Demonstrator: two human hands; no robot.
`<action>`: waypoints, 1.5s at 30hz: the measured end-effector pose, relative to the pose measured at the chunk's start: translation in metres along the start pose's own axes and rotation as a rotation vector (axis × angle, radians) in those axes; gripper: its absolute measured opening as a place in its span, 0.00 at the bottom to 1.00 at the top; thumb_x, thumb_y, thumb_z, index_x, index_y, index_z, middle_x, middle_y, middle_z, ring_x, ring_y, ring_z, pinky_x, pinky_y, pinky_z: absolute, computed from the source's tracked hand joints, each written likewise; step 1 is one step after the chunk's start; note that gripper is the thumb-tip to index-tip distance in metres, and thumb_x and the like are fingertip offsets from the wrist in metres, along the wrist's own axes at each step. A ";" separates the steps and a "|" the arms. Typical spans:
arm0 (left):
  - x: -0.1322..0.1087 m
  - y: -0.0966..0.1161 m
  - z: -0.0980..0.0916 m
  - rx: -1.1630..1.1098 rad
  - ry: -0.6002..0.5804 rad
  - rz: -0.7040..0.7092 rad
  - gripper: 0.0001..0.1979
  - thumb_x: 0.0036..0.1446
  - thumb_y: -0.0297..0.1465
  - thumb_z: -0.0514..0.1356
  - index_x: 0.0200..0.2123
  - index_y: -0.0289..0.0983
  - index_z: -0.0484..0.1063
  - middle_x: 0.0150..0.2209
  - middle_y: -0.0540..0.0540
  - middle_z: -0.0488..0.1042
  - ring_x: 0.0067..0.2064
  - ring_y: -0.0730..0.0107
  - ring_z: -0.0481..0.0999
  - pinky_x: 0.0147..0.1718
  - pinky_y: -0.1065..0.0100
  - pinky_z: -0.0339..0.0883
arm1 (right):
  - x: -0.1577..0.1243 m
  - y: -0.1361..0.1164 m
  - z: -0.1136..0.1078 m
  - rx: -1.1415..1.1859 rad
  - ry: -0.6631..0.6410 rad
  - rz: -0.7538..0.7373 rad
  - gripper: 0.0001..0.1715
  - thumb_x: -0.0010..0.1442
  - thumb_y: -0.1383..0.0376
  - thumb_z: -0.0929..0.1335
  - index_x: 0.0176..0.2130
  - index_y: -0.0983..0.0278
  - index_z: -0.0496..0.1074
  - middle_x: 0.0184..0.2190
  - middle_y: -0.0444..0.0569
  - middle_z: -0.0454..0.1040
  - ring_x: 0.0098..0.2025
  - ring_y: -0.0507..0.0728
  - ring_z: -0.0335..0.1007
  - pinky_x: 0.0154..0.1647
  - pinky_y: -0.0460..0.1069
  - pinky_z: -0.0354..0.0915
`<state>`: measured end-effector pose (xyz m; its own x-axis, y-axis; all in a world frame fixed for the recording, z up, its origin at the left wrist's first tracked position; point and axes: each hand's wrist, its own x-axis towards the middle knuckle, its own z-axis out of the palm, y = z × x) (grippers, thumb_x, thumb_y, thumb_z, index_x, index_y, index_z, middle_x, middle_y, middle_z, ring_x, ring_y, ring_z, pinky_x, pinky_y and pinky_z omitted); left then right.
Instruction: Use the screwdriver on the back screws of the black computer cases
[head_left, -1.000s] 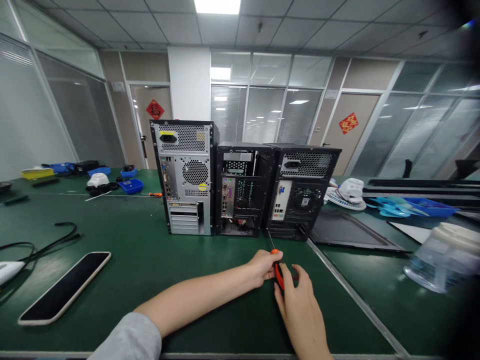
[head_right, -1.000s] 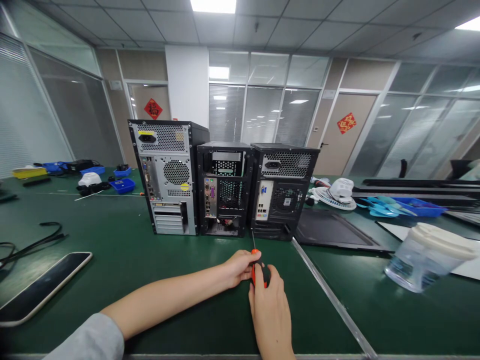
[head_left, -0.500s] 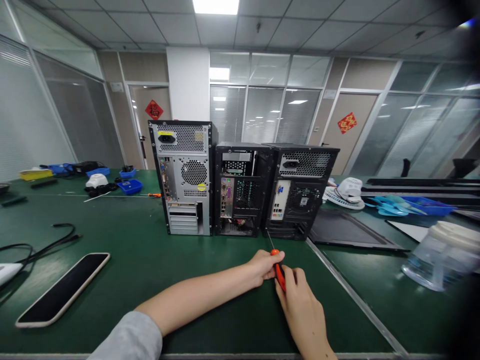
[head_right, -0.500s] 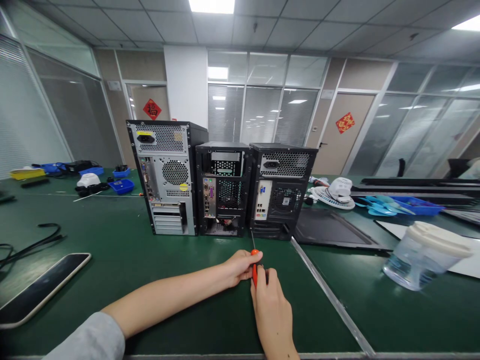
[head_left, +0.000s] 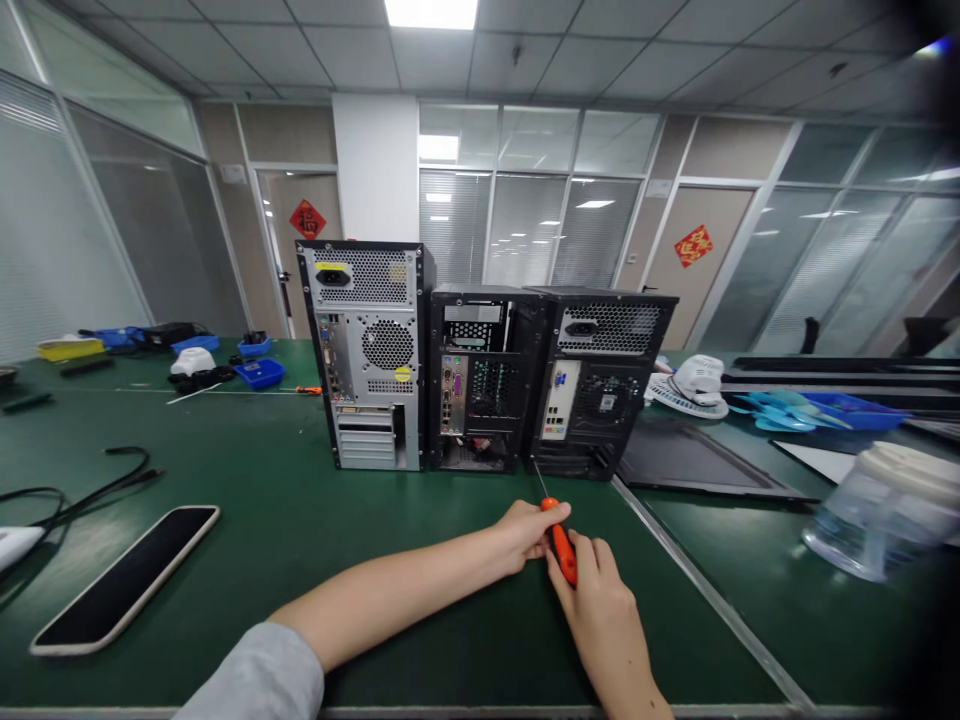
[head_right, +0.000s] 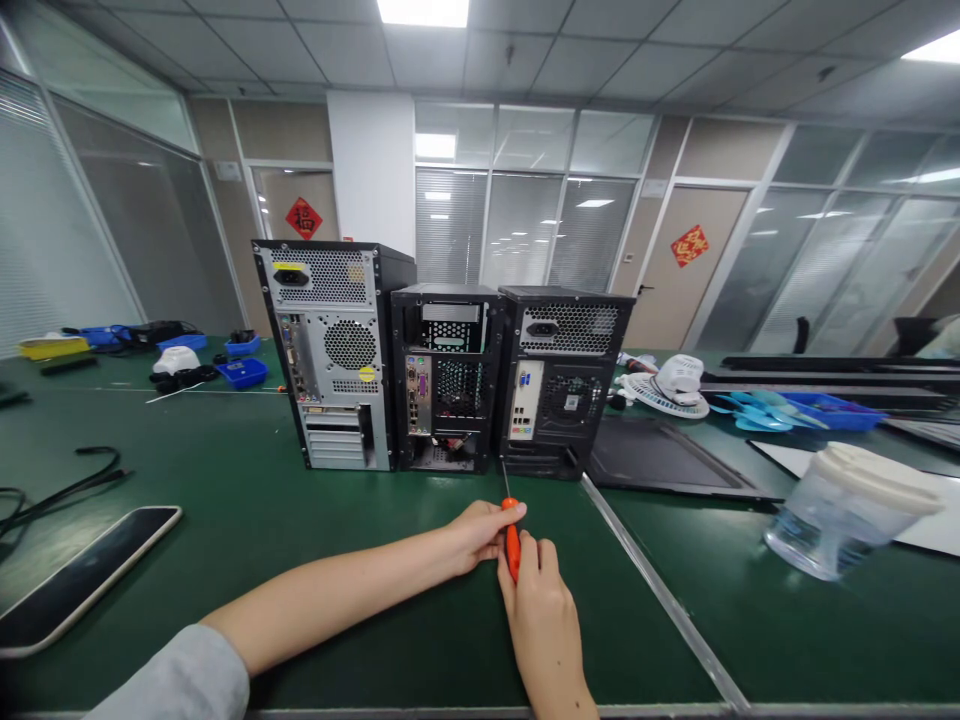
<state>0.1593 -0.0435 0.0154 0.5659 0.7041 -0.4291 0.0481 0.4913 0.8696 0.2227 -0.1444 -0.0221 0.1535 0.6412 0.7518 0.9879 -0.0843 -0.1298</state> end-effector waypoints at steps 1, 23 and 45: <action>0.000 0.000 0.000 -0.002 0.004 -0.004 0.19 0.55 0.38 0.63 0.20 0.34 0.63 0.17 0.54 0.64 0.19 0.82 0.61 0.24 0.75 0.55 | 0.000 0.000 0.000 0.004 0.002 0.004 0.17 0.65 0.57 0.55 0.42 0.64 0.64 0.31 0.50 0.68 0.21 0.54 0.67 0.19 0.48 0.60; -0.008 0.005 -0.003 -0.078 0.035 -0.042 0.11 0.60 0.33 0.54 0.28 0.33 0.68 0.23 0.52 0.66 0.22 0.80 0.64 0.26 0.75 0.57 | 0.006 -0.003 -0.004 0.228 -0.082 0.310 0.26 0.60 0.43 0.55 0.33 0.61 0.64 0.27 0.51 0.73 0.25 0.58 0.70 0.21 0.50 0.57; -0.006 0.006 -0.003 -0.173 0.019 -0.033 0.06 0.57 0.29 0.56 0.28 0.34 0.67 0.23 0.50 0.68 0.25 0.76 0.69 0.31 0.73 0.63 | 0.020 -0.001 -0.012 0.663 -0.378 0.716 0.26 0.51 0.40 0.61 0.36 0.58 0.58 0.17 0.40 0.69 0.13 0.55 0.64 0.18 0.50 0.62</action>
<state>0.1539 -0.0431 0.0219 0.5507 0.6950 -0.4622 -0.0775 0.5939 0.8008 0.2252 -0.1409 0.0003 0.5694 0.8129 0.1225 0.4416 -0.1767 -0.8796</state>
